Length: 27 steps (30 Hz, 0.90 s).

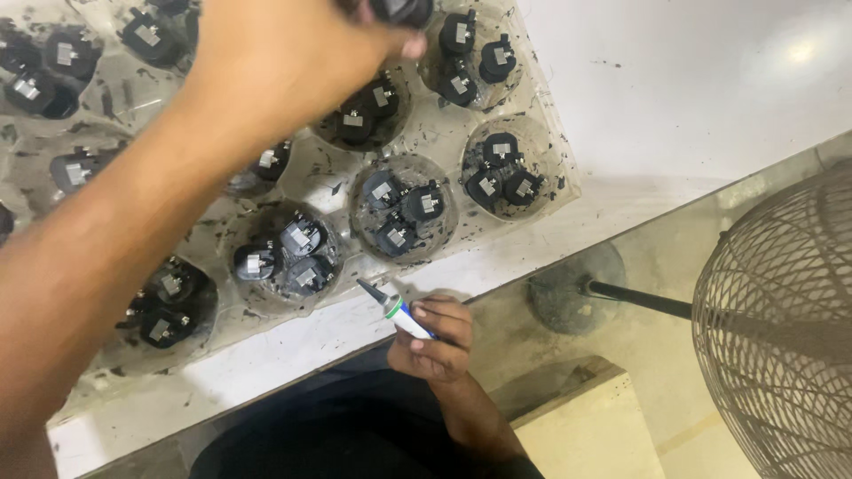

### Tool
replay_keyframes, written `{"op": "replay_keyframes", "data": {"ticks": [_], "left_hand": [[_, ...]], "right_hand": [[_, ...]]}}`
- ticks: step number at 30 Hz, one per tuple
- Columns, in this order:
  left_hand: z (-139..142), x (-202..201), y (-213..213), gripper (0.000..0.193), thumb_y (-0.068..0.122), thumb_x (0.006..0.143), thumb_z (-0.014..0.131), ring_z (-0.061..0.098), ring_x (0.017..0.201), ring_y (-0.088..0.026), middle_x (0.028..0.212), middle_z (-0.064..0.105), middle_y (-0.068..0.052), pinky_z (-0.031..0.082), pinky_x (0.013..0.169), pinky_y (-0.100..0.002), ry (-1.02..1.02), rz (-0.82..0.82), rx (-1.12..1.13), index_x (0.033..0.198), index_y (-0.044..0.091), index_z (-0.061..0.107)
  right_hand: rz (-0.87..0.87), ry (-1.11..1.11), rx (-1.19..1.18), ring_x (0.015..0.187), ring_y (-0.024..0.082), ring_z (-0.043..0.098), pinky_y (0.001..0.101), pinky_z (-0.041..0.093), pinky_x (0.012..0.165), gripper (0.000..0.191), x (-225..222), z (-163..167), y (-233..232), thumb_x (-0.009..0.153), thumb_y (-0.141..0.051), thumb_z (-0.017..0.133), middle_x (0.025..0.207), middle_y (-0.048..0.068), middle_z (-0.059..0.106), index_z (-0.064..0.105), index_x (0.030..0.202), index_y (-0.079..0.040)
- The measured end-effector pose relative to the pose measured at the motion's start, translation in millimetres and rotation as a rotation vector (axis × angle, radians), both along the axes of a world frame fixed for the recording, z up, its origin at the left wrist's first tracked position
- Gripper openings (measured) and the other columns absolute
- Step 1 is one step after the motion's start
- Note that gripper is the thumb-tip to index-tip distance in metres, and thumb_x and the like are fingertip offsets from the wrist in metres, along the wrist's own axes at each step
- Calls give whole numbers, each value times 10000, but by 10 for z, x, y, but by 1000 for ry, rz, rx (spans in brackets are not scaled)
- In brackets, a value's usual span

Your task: The person applies adhesive from a tube to small black components, rotating each part to reach the surfaces, and places the treated parts into a molded plastic tray. They move a chair aside, open the glue tube, and work through the parts one at a time.

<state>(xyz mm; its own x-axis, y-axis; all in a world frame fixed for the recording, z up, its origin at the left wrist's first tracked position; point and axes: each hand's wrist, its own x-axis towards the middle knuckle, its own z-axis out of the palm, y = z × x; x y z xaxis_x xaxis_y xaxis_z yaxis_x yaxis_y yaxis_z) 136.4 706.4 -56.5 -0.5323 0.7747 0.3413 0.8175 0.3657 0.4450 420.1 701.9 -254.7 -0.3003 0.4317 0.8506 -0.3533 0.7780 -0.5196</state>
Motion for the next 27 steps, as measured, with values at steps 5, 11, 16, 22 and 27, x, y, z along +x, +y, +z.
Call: {"op": "replay_keyframes", "data": {"ticks": [5,11,16,22,27], "left_hand": [[252,669,-1155,263,-118,792,729,749,997,-114,1134,682,-103,678,816,-236,-795,-59,427,988,34,640],[-6,1505,-2115,358,-162,761,737,722,1044,-202,1111,595,-108,655,948,-348,-1002,129,755,849,79,487],[-432,1965,-2523,457,-210,728,749,756,982,-255,1106,702,-202,676,839,-401,-1162,233,942,1073,18,555],[-711,2215,-2627,393,-228,752,743,754,998,-254,1244,675,-229,697,850,-397,-1084,246,935,1107,-90,646],[-680,2298,-2654,416,-243,779,726,753,1024,-241,1254,641,-202,705,882,-390,-1116,159,963,1171,-115,674]], "right_hand": [[27,-5,-23,944,247,665,418,623,790,344,-10,8,15,912,-16,748,1082,86,617,460,1038,-156],[5,52,-94,926,253,671,369,570,739,310,-86,45,60,915,11,721,1056,115,640,496,1066,-139],[31,129,-317,957,217,601,312,506,798,308,-40,233,-99,961,19,724,1122,134,617,491,1121,-103],[309,134,-487,974,259,647,346,592,829,346,296,668,-658,921,23,734,1061,152,636,466,1095,-110],[427,105,-427,881,255,657,325,598,685,399,506,957,-863,898,27,760,976,116,628,436,1050,-148]]}}
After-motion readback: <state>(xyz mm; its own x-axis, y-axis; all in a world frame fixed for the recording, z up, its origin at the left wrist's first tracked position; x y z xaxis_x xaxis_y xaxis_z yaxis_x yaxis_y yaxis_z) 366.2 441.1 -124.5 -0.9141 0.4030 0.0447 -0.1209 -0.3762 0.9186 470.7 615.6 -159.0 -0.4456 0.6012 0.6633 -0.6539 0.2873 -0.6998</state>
